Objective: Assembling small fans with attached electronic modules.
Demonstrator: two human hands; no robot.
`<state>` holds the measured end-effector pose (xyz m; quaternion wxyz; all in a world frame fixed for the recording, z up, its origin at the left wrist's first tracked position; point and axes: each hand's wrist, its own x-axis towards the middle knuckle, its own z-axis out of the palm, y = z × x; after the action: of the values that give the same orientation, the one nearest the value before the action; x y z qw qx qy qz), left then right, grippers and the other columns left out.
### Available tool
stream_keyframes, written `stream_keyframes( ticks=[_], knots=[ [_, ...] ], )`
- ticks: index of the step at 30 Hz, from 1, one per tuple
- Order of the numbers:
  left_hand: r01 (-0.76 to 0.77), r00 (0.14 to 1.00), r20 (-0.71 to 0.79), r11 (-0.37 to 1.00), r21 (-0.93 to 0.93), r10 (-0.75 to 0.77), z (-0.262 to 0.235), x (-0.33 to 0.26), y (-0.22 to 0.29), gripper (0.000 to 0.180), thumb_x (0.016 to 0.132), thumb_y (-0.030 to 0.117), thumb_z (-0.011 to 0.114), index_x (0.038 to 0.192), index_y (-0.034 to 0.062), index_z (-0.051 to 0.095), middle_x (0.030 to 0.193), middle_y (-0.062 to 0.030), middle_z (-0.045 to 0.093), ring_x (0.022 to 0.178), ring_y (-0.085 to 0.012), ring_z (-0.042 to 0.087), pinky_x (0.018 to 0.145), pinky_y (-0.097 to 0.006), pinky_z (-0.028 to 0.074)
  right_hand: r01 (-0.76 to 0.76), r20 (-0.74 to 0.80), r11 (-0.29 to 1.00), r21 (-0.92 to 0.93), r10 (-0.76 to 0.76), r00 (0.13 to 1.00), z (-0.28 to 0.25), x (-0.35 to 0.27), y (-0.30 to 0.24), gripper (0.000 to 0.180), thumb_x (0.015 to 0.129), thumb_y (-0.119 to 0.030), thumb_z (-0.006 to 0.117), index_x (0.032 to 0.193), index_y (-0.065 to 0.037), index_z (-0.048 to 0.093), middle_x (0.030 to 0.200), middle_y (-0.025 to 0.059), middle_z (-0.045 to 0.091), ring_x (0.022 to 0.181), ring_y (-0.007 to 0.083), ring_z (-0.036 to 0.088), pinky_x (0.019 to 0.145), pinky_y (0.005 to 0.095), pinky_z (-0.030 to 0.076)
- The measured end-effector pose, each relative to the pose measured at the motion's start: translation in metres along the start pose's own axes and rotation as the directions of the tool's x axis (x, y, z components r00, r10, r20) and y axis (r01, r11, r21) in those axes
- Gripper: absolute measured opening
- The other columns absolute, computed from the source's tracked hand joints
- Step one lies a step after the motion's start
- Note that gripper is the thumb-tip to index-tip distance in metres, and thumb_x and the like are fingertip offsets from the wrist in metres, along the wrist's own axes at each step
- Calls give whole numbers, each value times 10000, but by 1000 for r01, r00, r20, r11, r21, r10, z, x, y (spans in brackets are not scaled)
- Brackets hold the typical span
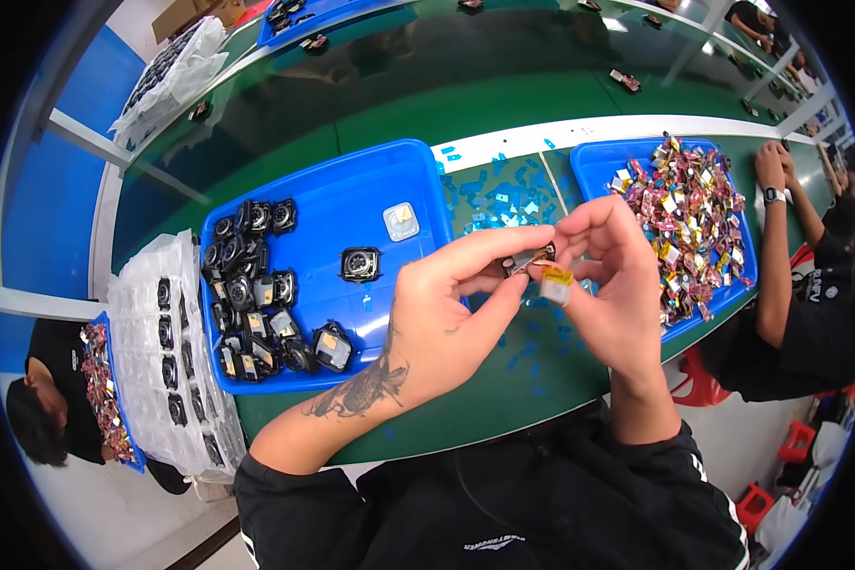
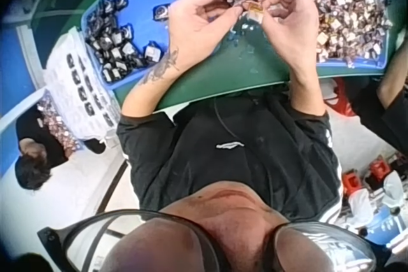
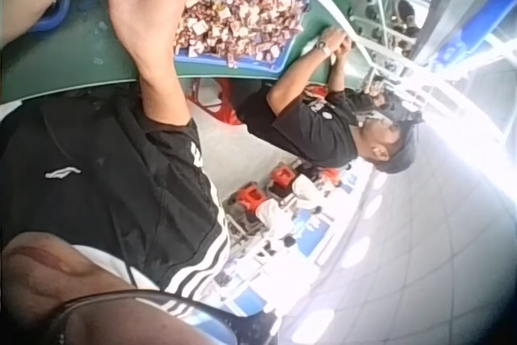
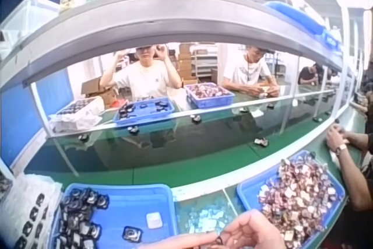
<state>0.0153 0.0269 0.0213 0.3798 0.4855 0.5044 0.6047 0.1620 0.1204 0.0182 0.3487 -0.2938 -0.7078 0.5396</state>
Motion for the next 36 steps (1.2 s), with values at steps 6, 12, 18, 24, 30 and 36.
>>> stream_keyframes(
  ticks=[6,12,18,24,30,36],
  knots=[
    [35,998,-48,997,-75,-39,-7,-2,-6,404,881,-102,566,1278,-30,570,1211,-134,627,1059,-176,639,892,-280,531,-7,34,1000,-8,7,999,14,4,2,325,787,80,673,1046,-44,520,915,10,585,816,65,601,671,187,510],
    [-71,997,49,548,834,54,-55,23,22,614,805,55,708,1364,62,455,1204,-171,618,1064,-290,650,852,-355,523,-62,201,994,-85,78,977,-8,80,0,367,792,30,688,1121,-5,532,838,21,621,717,60,580,633,207,482],
    [-187,976,189,25,982,-105,-120,-15,-10,571,712,224,806,1180,67,519,1129,-147,656,1095,-338,613,956,-432,476,-263,133,923,-281,309,942,4,221,53,375,697,-21,805,1001,22,590,753,63,628,645,117,578,538,259,462],
    [-54,914,73,59,997,-399,-113,4,-1,453,729,253,778,1055,29,556,1065,-166,655,1059,-349,618,921,-426,493,-342,46,848,-404,392,919,1,239,100,283,662,-128,859,802,-5,647,753,99,647,634,183,617,554,313,483],
    [189,848,-173,-17,982,-501,-104,22,15,368,791,303,667,1006,7,628,1011,-201,680,1023,-371,631,919,-448,498,-5,79,785,-620,69,995,-53,227,56,292,806,-260,748,934,-8,675,781,77,656,728,167,625,662,305,496],
    [1,984,39,225,974,-173,-127,16,-12,180,819,76,601,977,0,642,886,-210,682,825,-395,668,748,-450,543,240,345,596,-767,67,936,-124,182,8,136,816,-131,684,873,-8,676,721,54,650,675,154,617,627,308,485]
  ],
)
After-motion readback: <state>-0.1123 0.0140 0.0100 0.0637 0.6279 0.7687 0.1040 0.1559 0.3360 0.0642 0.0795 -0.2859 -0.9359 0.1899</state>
